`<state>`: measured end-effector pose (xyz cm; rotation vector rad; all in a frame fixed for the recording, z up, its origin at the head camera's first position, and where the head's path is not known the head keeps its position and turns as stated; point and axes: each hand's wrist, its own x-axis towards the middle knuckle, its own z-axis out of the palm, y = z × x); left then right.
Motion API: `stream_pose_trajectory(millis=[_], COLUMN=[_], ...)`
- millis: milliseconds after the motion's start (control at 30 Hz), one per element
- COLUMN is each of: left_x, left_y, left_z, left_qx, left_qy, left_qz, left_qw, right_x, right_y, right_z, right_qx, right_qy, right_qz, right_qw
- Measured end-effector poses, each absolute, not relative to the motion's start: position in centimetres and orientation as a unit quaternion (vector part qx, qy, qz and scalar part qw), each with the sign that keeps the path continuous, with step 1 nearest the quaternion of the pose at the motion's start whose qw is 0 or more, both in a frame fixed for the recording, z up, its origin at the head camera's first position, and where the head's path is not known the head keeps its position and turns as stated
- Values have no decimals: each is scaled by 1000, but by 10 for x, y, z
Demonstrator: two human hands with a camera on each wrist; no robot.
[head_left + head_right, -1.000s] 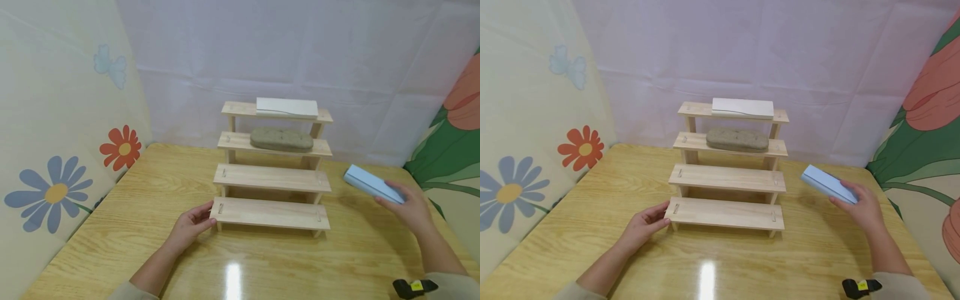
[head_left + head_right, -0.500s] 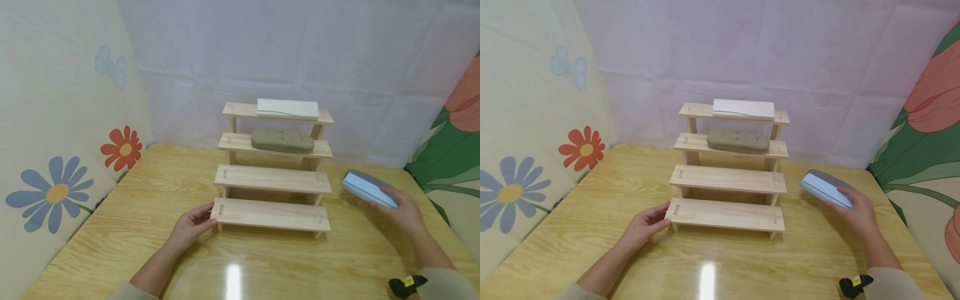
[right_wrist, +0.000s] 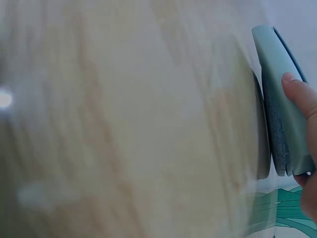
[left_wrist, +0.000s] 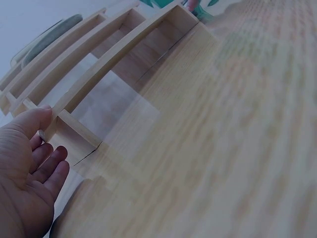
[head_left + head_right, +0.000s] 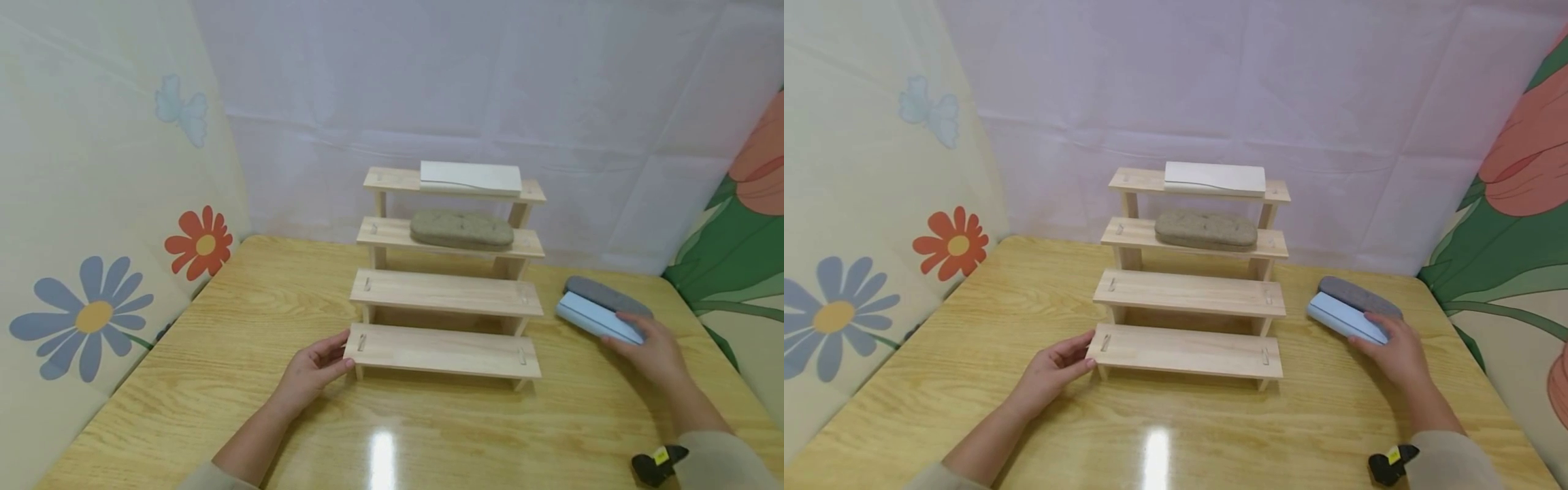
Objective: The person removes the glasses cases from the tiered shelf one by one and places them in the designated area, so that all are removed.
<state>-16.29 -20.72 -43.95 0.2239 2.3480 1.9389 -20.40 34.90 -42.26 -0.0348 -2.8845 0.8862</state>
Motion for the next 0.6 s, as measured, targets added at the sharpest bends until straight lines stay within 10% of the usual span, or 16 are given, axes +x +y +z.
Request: stream_pose_trajectory(millis=[600], left_x=[-162], left_y=[-207], left_z=[-438], left_qx=[73], left_qy=[771], left_qz=[631], left_qw=[44], right_x=[-209], right_y=[354], right_z=[-436], right_qx=[-8], right_qy=[-955], right_qz=[294], right_qw=[46])
